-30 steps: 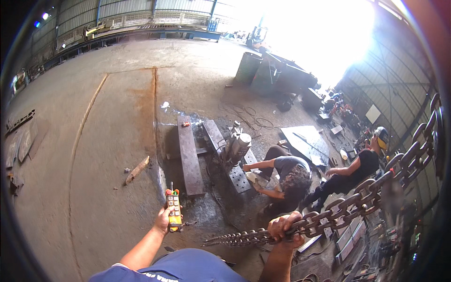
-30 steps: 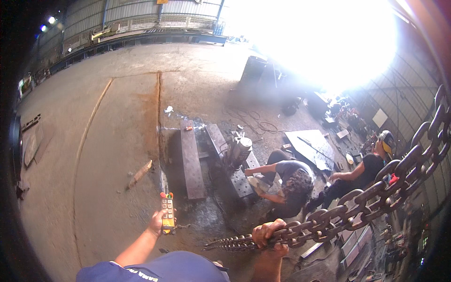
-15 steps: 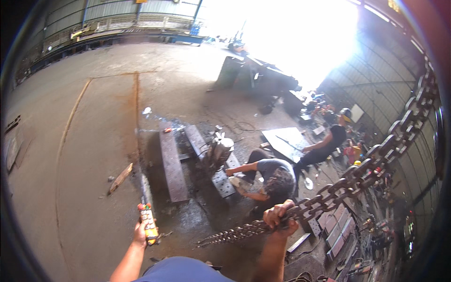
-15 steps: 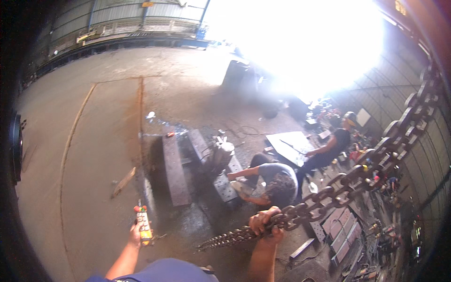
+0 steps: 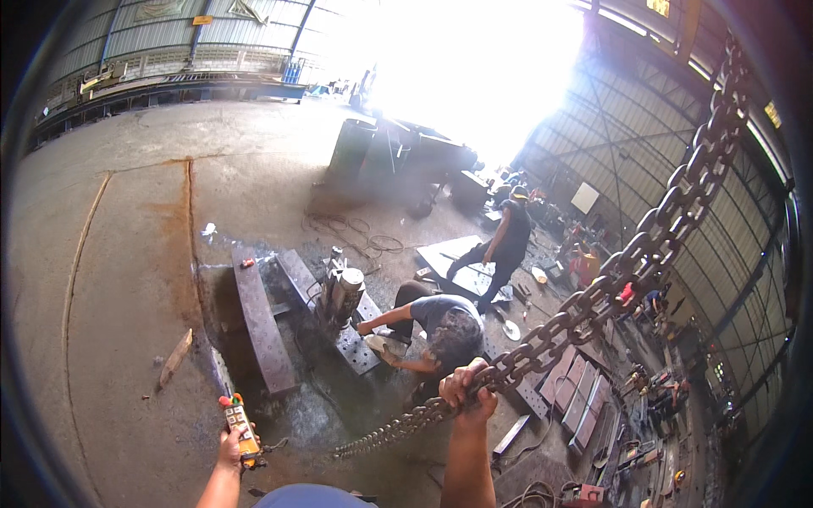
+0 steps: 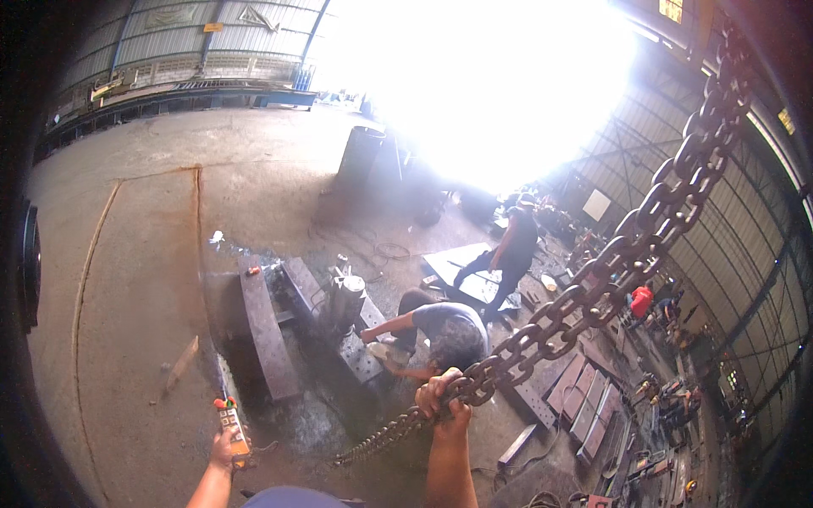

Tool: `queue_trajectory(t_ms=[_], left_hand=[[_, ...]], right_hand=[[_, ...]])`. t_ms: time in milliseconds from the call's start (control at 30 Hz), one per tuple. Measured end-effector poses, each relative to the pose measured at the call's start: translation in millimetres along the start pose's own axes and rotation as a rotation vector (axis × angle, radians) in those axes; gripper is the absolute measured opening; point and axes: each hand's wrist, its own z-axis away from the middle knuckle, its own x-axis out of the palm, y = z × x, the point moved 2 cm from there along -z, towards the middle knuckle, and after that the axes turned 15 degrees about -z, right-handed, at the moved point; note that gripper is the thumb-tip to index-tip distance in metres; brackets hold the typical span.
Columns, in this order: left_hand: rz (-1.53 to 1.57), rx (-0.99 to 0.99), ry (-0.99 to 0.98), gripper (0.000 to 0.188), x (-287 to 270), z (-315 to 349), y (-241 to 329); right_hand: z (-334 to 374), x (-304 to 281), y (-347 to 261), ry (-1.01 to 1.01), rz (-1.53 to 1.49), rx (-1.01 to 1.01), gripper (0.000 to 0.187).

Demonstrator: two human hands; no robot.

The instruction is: The person uses a handheld remote control to operate an overhead crane, lifting and moving a large metal plate with chains. They guide the suspended plate into position while other workers assist on the floor.

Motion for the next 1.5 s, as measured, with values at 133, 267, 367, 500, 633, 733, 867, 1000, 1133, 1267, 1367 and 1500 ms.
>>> queue_trajectory(t_ms=[133,267,367,500,633,733,867,1000,1133,1267,1367,1500], left_hand=[[-0.039,0.094,-0.02,0.044,25.2,8.0,15.5],[-0.02,0.015,0.023,0.038,40.8,18.4,25.7],[0.014,0.028,0.024,0.032,38.6,22.8,24.9],[0.008,0.006,0.078,0.033,17.5,24.9,14.1],[-0.011,-0.072,0.14,0.022,-1.2,30.2,0.7],[0.015,-0.114,0.149,0.024,-2.4,30.0,-1.9],[-0.024,-0.133,0.094,0.021,8.3,25.5,6.9],[-0.033,-0.106,0.039,0.022,20.9,21.5,18.2],[-0.051,-0.099,0.01,0.022,27.8,21.1,19.7],[-0.046,-0.099,0.037,0.027,28.5,21.6,17.2],[-0.045,-0.122,0.07,0.031,27.9,26.2,18.5],[-0.125,-0.124,0.05,0.029,22.7,28.6,17.3]], right_hand=[[13.0,18.0,-1.5,0.003,-0.021,-0.04,0.04],[26.5,27.3,-7.6,0.01,0.031,-0.064,0.041],[33.7,25.2,-17.7,0.003,0.005,-0.095,0.041],[42.3,20.4,-37.6,0.106,-0.122,-0.127,0.042],[45.3,17.9,-57.4,0.12,-0.021,-0.166,0.039],[47.9,19.9,-67.4,0.154,0.076,-0.182,0.038],[55.8,32.4,-75.1,0.179,0.146,-0.178,0.038],[67.1,45.8,-81.8,0.144,0.147,-0.156,0.039],[78.0,52.9,-90.3,-0.002,0.065,-0.075,0.035],[96.3,63.0,-99.2,0.072,0.103,-0.128,0.035],[104.4,71.3,-107.0,0.098,0.104,-0.156,0.037],[118.4,84.4,-124.9,0.127,0.094,-0.215,0.041]])
